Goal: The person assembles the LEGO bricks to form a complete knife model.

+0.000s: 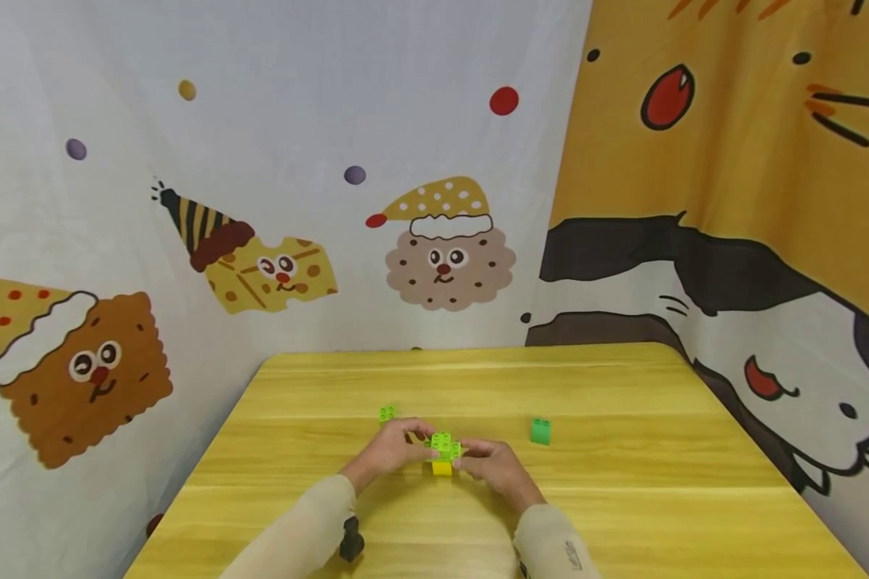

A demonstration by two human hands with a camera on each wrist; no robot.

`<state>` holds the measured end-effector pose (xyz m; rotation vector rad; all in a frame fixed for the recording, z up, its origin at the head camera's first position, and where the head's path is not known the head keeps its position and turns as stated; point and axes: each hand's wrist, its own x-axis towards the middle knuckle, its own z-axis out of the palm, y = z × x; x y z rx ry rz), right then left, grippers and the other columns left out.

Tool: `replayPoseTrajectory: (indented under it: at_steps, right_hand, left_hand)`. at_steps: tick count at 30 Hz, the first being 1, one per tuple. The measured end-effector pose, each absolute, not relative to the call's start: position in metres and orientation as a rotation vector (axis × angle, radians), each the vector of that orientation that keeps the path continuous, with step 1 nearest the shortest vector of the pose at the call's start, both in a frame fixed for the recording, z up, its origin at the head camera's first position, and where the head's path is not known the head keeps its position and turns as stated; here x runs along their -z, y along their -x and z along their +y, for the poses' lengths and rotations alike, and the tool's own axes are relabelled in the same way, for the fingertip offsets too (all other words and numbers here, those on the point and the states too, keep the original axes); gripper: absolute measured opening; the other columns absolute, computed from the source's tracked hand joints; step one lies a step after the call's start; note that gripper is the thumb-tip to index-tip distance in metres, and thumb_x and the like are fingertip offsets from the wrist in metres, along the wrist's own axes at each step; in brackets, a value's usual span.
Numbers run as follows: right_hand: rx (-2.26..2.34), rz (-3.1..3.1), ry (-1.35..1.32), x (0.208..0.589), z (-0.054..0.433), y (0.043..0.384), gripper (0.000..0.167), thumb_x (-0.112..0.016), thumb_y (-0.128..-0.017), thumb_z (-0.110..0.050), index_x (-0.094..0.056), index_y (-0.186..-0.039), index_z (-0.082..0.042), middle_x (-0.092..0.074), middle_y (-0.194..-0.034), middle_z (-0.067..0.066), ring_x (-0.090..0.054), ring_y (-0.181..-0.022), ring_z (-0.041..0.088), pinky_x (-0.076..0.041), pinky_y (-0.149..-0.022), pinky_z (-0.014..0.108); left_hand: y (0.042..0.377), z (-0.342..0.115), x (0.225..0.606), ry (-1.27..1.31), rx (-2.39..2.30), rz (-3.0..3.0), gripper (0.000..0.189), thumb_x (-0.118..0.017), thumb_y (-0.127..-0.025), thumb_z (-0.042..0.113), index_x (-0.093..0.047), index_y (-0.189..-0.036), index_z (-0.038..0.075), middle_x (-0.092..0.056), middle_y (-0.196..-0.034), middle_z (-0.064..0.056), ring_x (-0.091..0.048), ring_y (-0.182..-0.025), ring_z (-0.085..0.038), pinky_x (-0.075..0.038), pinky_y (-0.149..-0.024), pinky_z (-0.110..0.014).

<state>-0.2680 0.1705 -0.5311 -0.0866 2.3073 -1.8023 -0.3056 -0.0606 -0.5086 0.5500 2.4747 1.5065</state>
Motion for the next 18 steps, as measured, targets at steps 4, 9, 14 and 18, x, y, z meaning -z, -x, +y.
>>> replayPoseTrajectory:
  at_steps: [4, 9, 14, 18]
  right_hand:
    - [1.795, 2.307, 0.084, 0.5306, 0.1705, 0.2683, 0.055, -0.078, -0.087, -0.022, -0.060, -0.132, 0.004, -0.067, -0.117, 0.012, -0.062, -0.091, 0.019, -0.054, -0.078, 0.038]
    - [1.783, 2.317, 0.089, 0.5300, 0.1713, 0.2676, 0.056, -0.078, -0.087, -0.023, -0.060, -0.132, 0.003, -0.067, -0.118, 0.013, -0.062, -0.092, 0.019, -0.054, -0.078, 0.038]
    - [1.777, 2.308, 0.110, 0.5294, 0.1720, 0.2671, 0.057, -0.078, -0.087, -0.026, -0.060, -0.133, 0.003, -0.066, -0.120, 0.014, -0.062, -0.096, 0.020, -0.054, -0.080, 0.039]
    - [1.778, 2.315, 0.109, 0.5292, 0.1716, 0.2672, 0.056, -0.078, -0.088, -0.025, -0.060, -0.133, 0.003, -0.066, -0.120, 0.015, -0.062, -0.096, 0.020, -0.054, -0.080, 0.039]
  left_hand:
    - [0.3053, -0.0605, 0.5088, -0.561, -1.508, 2.477, 0.026, -0.084, -0.081, 0.028, -0.074, -0.105, 0.023, -0.062, -0.101, 0.004, -0.054, -0.090, -0.019, -0.047, -0.069, -0.034]
    - [0.3054, -0.0603, 0.5113, -0.557, -1.526, 2.454, 0.027, -0.084, -0.081, 0.028, -0.074, -0.106, 0.022, -0.062, -0.102, 0.002, -0.054, -0.089, -0.019, -0.047, -0.069, -0.033]
    - [0.3056, -0.0605, 0.5138, -0.541, -1.563, 2.421, 0.026, -0.083, -0.083, 0.030, -0.073, -0.105, 0.023, -0.062, -0.103, 0.000, -0.054, -0.092, -0.021, -0.047, -0.071, -0.034]
    - [0.3042, -0.0597, 0.5138, -0.570, -1.589, 2.422, 0.021, -0.081, -0.085, 0.028, -0.074, -0.103, 0.023, -0.063, -0.102, 0.002, -0.054, -0.096, -0.023, -0.046, -0.074, -0.034]
